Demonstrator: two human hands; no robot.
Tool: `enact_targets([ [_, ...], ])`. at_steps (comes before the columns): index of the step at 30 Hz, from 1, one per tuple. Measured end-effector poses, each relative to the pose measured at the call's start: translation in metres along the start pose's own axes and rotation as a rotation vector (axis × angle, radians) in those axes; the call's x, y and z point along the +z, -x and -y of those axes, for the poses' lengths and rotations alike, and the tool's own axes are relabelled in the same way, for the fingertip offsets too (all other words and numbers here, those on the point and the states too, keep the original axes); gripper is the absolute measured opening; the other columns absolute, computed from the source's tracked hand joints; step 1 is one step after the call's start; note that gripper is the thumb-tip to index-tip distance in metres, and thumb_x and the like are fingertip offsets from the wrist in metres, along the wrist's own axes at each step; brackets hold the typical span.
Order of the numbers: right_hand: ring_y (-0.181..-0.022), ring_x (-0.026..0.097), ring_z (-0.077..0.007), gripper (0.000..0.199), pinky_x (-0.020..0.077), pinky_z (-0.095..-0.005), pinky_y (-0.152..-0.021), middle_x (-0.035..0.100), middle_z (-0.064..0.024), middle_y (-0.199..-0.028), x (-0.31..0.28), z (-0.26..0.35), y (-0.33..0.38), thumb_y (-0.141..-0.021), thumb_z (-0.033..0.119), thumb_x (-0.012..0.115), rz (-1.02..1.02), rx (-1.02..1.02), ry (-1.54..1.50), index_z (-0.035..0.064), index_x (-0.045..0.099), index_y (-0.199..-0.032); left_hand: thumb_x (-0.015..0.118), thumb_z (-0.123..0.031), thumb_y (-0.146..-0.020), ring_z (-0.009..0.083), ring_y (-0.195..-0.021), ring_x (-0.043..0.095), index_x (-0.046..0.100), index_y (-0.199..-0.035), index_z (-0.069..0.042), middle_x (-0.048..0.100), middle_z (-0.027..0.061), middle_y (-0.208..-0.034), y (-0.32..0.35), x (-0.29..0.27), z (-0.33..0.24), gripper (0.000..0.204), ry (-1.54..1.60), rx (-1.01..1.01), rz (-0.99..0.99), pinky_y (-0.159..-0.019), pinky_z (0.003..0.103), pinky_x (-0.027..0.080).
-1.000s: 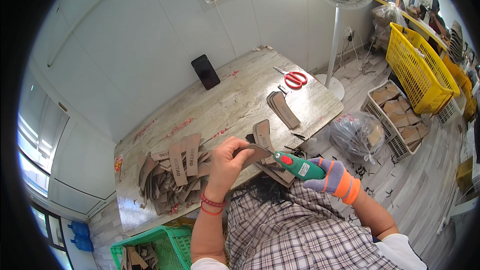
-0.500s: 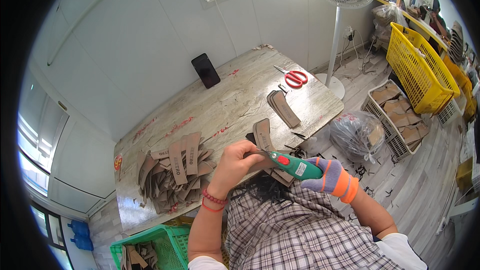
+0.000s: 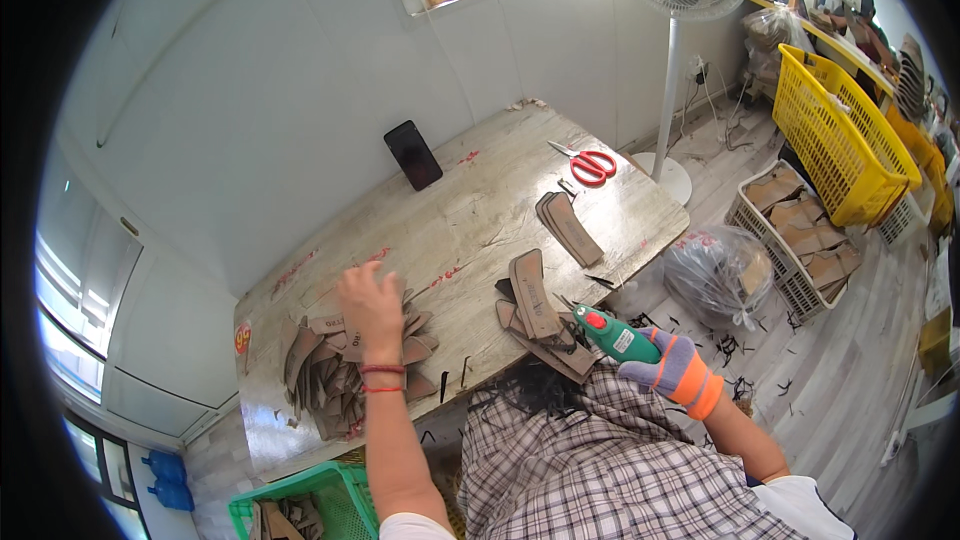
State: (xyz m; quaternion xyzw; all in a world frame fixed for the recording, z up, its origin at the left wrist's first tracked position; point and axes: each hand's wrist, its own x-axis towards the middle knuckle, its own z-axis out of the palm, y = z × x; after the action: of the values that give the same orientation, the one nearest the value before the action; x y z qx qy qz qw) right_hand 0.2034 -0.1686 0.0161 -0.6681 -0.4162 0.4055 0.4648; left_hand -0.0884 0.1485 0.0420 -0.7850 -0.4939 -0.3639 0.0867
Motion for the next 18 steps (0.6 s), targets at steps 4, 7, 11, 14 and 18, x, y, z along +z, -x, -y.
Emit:
enact_targets([
  [4,-0.056,0.054,-0.0053,0.053,0.0452,-0.0219,-0.051,0.063,-0.0020,-0.073,0.002,0.003,0.000,-0.077,0.031,0.083,-0.032,0.090,-0.147,-0.0010,0.061,-0.114,0.072,-0.031,-0.079,0.0323,-0.118,0.044,0.063,-0.113,-0.006,0.052,0.0141,-0.117,0.044,0.078,-0.100,0.044,0.081,0.130,0.186,-0.100,0.050,0.032],
  [7,-0.054,0.052,-0.0050,0.052,0.0434,-0.0213,-0.049,0.062,-0.0010,-0.070,0.003,0.002,0.000,-0.077,0.030,0.083,-0.057,0.081,-0.132,-0.0021,0.061,-0.112,0.073,-0.029,-0.080,0.0345,-0.135,0.032,0.062,-0.117,-0.005,0.048,0.0172,-0.130,0.071,0.141,-0.120,0.046,0.067,0.151,0.230,-0.112,0.054,0.021],
  [11,-0.053,0.054,-0.0057,0.054,0.0444,-0.0220,-0.049,0.062,-0.0016,-0.070,0.005,-0.018,-0.008,-0.078,0.033,0.081,-0.101,0.085,-0.182,-0.0024,0.060,-0.113,0.076,-0.017,-0.076,0.0360,-0.140,0.026,0.062,-0.118,-0.007,0.045,0.0178,-0.135,0.063,0.130,-0.140,0.045,0.195,0.182,0.218,-0.116,0.058,0.015],
  [14,-0.053,0.056,-0.0066,0.058,0.0452,-0.0226,-0.050,0.063,-0.0019,-0.069,0.012,-0.017,-0.014,-0.080,0.038,0.079,-0.101,0.094,-0.146,-0.0024,0.058,-0.115,0.076,-0.011,-0.072,0.0342,-0.139,0.030,0.064,-0.116,-0.010,0.047,0.0153,-0.134,0.067,0.131,-0.135,0.045,0.218,0.254,0.173,-0.116,0.058,0.015],
  [18,-0.058,0.058,-0.0073,0.044,0.0461,-0.0228,-0.051,0.064,-0.0027,-0.075,0.015,0.004,-0.016,-0.081,0.026,0.078,-0.097,0.125,-0.049,-0.0018,0.061,-0.110,0.075,-0.011,-0.072,0.0310,-0.131,0.039,0.064,-0.114,-0.010,0.052,0.0112,-0.127,0.068,0.127,-0.136,0.043,0.168,0.240,0.092,-0.112,0.056,0.022],
])
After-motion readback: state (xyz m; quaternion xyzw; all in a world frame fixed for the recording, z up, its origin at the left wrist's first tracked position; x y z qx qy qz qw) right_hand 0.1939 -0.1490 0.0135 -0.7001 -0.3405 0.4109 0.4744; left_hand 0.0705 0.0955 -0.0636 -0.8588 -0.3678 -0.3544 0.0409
